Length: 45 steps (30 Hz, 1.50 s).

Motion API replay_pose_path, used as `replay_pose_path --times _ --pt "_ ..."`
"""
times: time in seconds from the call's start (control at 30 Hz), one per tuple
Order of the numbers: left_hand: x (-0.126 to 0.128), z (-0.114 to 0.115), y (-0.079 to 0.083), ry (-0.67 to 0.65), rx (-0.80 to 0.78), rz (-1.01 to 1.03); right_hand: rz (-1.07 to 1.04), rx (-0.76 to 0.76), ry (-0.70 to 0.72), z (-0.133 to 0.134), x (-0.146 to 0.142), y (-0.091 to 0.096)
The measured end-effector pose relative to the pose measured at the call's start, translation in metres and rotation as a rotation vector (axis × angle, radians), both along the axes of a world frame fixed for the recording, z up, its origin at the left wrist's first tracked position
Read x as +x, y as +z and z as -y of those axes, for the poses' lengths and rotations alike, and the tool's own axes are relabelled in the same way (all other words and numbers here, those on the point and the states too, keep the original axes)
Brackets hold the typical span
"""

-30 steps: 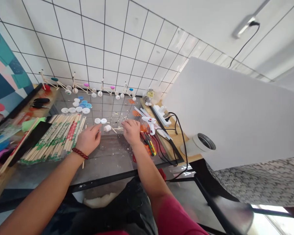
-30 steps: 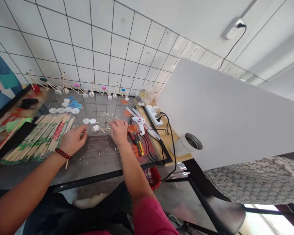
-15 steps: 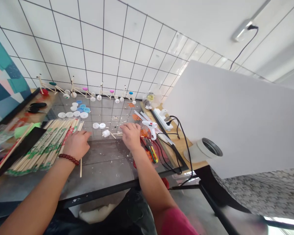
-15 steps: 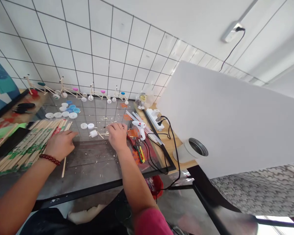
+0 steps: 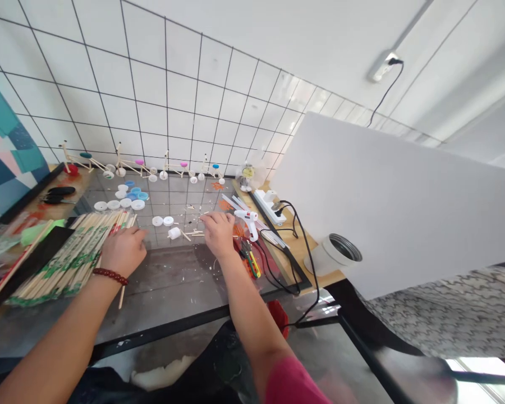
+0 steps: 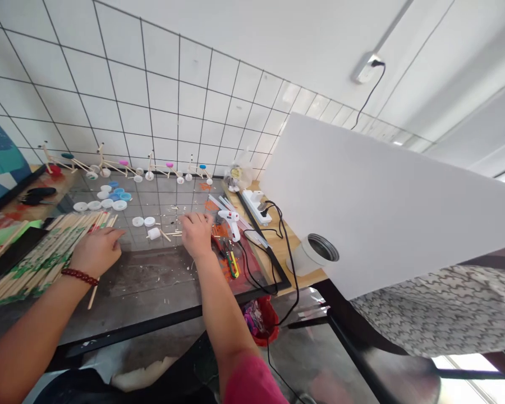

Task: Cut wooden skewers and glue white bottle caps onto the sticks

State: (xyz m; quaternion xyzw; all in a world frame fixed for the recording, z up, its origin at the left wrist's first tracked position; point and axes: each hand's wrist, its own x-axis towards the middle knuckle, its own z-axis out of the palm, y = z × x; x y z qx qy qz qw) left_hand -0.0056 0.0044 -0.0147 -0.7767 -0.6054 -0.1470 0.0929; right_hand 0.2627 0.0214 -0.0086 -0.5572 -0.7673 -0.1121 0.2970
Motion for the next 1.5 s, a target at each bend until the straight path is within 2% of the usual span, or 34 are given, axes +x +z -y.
replay_pose_path --times 0.1,0.27,0.33,0.4,0.5,0.63,0.8,0.9,1.0,1.07,1.2,1.33,1.4,1.5 --pt "0.006 0.004 0.0 -0.038 0.097 0.055 -0.065 0.084 -0.09 0.005 0.012 0.008" --pt "0.008 0.005 -0.002 -0.084 0.164 0.073 -0.452 0.484 -0.426 0.017 0.047 0.024" --pt "0.005 0.003 -0.003 -0.094 0.188 0.097 -0.581 0.568 -0.506 0.016 0.063 0.028" --pt "0.002 0.001 -0.004 -0.081 0.212 0.125 -0.654 0.539 -0.524 0.01 0.079 0.028" --pt "0.0 0.0 -0.007 -0.074 0.22 0.142 -0.664 0.386 -0.533 0.002 0.096 0.019" --pt "0.003 0.001 -0.007 -0.085 0.211 0.118 -0.596 0.206 -0.544 -0.003 0.101 0.001" --pt "0.007 0.004 -0.001 -0.078 0.235 0.135 -0.551 0.193 -0.564 -0.004 0.096 -0.006" --pt "0.009 0.006 0.0 -0.078 0.233 0.158 -0.563 0.296 -0.602 -0.003 0.097 -0.005" --pt "0.013 0.008 -0.001 -0.072 0.212 0.191 -0.527 0.427 -0.562 0.0 0.097 -0.002" --pt "0.015 0.009 -0.002 -0.068 0.207 0.196 -0.445 0.41 -0.438 0.002 0.091 0.0" --pt "0.017 0.01 -0.001 -0.075 0.194 0.202 -0.199 0.129 -0.065 0.004 0.063 0.001" --pt "0.017 0.01 0.002 -0.111 0.181 0.192 0.021 -0.073 0.128 0.006 0.039 -0.001" --pt "0.018 0.01 0.002 -0.121 0.193 0.2 0.026 -0.053 0.111 0.005 0.04 -0.002" --pt "0.017 0.008 -0.001 -0.117 0.214 0.217 -0.117 0.091 -0.103 0.003 0.053 -0.001"
